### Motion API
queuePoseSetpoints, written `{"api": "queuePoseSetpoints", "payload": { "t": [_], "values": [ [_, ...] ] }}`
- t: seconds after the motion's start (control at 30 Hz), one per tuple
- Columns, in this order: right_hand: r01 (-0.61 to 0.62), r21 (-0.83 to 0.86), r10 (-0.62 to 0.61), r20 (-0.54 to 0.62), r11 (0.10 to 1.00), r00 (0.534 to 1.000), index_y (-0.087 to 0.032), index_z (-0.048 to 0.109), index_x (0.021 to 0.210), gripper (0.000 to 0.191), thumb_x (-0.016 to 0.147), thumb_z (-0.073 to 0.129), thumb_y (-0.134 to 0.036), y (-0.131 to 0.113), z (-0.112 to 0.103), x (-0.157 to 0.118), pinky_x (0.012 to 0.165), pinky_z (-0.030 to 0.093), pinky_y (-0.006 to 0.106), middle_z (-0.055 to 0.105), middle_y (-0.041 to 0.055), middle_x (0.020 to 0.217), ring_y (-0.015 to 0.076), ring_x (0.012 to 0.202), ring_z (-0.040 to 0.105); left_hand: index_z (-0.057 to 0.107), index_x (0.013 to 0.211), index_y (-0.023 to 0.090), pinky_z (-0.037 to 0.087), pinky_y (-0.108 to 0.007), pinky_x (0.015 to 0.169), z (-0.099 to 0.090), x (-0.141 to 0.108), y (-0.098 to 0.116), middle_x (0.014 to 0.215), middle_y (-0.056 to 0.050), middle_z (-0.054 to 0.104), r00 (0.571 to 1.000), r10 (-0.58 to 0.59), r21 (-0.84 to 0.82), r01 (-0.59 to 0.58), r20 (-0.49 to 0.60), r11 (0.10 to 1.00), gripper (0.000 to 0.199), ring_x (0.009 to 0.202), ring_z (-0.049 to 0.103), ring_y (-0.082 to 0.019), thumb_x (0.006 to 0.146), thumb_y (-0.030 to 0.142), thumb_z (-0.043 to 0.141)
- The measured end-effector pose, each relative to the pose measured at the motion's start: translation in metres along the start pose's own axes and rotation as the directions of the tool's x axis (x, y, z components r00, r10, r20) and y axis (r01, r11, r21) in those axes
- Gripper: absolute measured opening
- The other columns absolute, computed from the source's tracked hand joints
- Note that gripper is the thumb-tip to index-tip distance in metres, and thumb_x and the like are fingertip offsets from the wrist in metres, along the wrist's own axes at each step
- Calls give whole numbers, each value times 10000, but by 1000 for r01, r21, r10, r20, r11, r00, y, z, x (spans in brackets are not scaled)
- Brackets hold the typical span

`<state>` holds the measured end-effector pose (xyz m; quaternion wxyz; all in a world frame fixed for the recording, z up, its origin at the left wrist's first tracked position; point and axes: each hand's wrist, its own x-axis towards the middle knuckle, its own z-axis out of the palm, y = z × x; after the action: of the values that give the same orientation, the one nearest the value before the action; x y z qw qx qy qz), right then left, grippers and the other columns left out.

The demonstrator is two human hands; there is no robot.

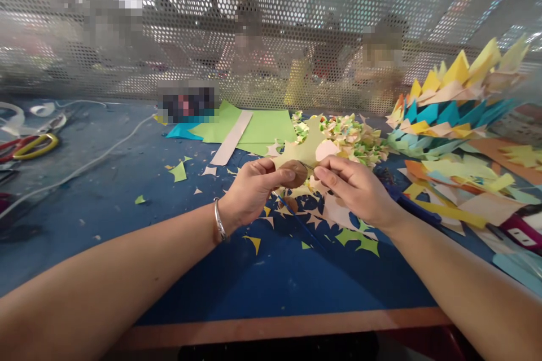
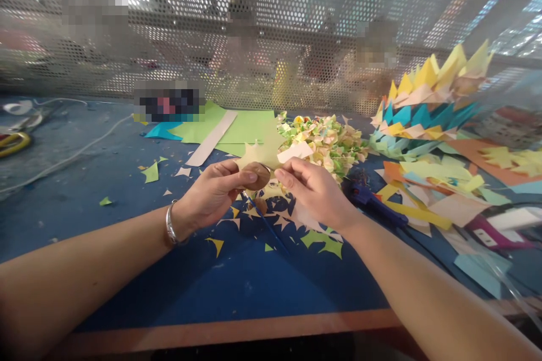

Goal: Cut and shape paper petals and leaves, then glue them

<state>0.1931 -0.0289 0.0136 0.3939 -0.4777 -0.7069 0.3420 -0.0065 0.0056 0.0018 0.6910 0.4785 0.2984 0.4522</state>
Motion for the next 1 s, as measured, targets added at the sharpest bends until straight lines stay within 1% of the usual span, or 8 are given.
{"api": "queuePoseSetpoints", "payload": {
  "t": [0.13, 0.3, 0.47, 0.57, 0.67, 0.8, 0.87, 1.0],
  "values": [
    [22, -33, -22, -2, 999, 1000, -223, 475, 745, 372, 963, 542, -516, -1, 0, 0, 420, 185, 263, 248, -93, 544, 67, 433, 232, 729, 684, 148, 489, -292, 773, 1, -1, 0, 755, -35, 719, 1000, 9, 10, -8, -19, 1000, 41, 732, 632, -143, 695, 168, 763],
    [31, -50, -32, -12, 998, 999, -223, 482, 745, 372, 957, 548, -522, -2, 1, 0, 425, 186, 266, 251, -93, 534, 70, 434, 233, 709, 621, 164, 486, -296, 765, 1, -1, -2, 714, -23, 713, 1000, 17, -3, -17, -24, 1000, 93, 696, 619, -138, 683, 177, 777],
    [32, -40, -33, -11, 999, 999, -218, 482, 740, 379, 960, 545, -521, -1, 1, 0, 427, 189, 263, 252, -86, 566, 66, 441, 238, 721, 641, 162, 487, -284, 772, -1, 1, -6, 728, -20, 723, 1000, 21, -39, -21, -1, 999, 81, 703, 625, -130, 685, 167, 789],
    [54, -78, -56, -19, 995, 998, -213, 491, 743, 378, 964, 542, -516, -1, 1, 0, 435, 205, 258, 263, -82, 570, 68, 453, 254, 725, 659, 157, 488, -275, 768, -1, 1, -5, 738, -19, 726, 999, 30, -39, -29, 21, 999, 75, 720, 631, -128, 699, 170, 787],
    [86, -115, -88, -19, 990, 996, -210, 496, 743, 376, 972, 533, -507, 0, 0, 0, 455, 241, 254, 297, -73, 573, 75, 479, 294, 709, 634, 148, 483, -272, 774, 1, 0, -4, 710, -11, 710, 998, 47, -29, -46, 39, 999, 98, 710, 621, -119, 704, 160, 776],
    [142, -180, -149, -27, 973, 988, -207, 491, 722, 379, 978, 529, -484, -1, 0, 1, 473, 258, 257, 341, -59, 588, 83, 508, 323, 678, 611, 145, 468, -282, 748, 1, 0, -5, 678, -2, 687, 999, 41, -9, -41, 6, 999, 117, 687, 607, -119, 676, 143, 775],
    [148, -205, -157, -30, 968, 987, -207, 501, 727, 377, 979, 527, -486, -1, -1, 0, 476, 254, 262, 350, -55, 587, 86, 510, 326, 681, 635, 141, 459, -288, 738, 0, 1, -7, 691, -4, 687, 999, 44, 8, -44, -13, 999, 109, 688, 602, -123, 664, 155, 785],
    [143, -234, -155, -29, 962, 988, -210, 499, 733, 383, 977, 520, -504, 1, -2, 0, 492, 258, 268, 354, -49, 596, 93, 519, 334, 683, 675, 128, 461, -295, 783, -2, 1, -9, 734, -19, 702, 997, 72, 52, -71, -23, 996, 109, 729, 623, -130, 673, 167, 785]
  ]
}}
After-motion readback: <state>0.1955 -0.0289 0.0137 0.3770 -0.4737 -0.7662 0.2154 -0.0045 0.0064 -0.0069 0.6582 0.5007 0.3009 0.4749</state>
